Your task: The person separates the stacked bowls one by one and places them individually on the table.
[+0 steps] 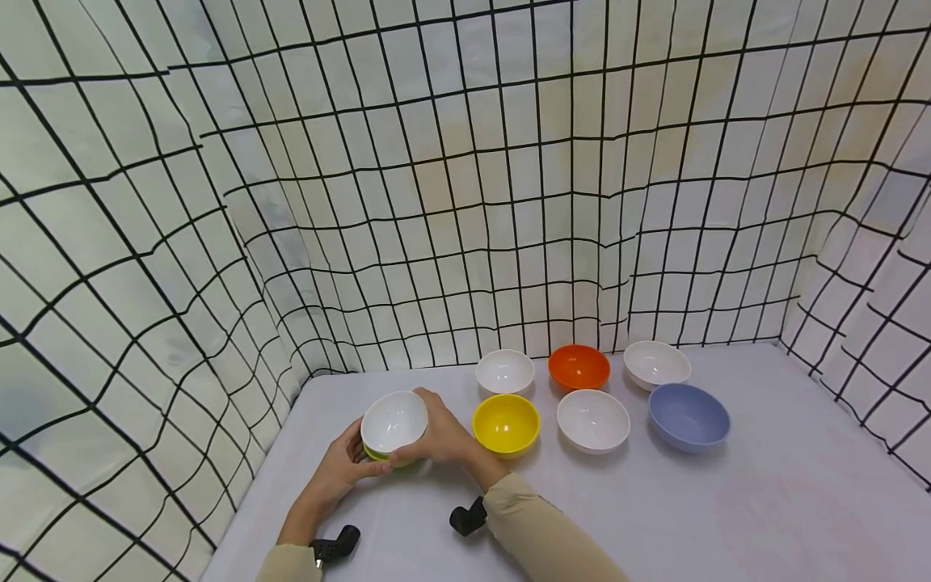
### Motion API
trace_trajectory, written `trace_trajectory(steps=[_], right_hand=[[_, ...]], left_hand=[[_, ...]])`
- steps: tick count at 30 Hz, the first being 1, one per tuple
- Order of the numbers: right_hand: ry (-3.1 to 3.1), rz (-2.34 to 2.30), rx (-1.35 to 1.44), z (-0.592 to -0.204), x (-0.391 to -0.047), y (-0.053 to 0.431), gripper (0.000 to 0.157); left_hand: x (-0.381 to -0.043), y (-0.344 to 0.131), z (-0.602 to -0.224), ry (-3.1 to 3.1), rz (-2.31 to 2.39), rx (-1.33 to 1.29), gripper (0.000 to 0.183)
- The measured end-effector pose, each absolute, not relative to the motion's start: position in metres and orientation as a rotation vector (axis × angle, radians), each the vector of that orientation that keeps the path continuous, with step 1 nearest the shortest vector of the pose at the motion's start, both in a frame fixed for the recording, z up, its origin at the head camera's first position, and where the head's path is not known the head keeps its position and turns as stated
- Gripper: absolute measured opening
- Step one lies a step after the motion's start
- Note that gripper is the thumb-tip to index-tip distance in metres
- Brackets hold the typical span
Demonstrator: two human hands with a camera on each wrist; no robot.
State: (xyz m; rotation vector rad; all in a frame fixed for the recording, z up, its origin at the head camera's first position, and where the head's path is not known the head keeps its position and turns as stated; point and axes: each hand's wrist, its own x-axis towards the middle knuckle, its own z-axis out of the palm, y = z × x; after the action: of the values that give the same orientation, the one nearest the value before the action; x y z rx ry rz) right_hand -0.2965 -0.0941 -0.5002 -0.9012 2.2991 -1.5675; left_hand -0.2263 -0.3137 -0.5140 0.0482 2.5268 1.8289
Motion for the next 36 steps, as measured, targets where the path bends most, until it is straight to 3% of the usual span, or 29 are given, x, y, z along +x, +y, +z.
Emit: trace_trajectory(steps=[12,36], right_hand=[[2.299,-1.747,-0.715,-0.488,-0.283,-0.083,0.111],[2.258,-1.823,-0.645,-0.485,-0.248,-0.062,0.110]], left_hand=[[-0.227,-0.313,-0.517,2.545,1.815,0.009,0.110],[-0.230,-0.312,-0.514,2.547,1.826,0.002,0.105]])
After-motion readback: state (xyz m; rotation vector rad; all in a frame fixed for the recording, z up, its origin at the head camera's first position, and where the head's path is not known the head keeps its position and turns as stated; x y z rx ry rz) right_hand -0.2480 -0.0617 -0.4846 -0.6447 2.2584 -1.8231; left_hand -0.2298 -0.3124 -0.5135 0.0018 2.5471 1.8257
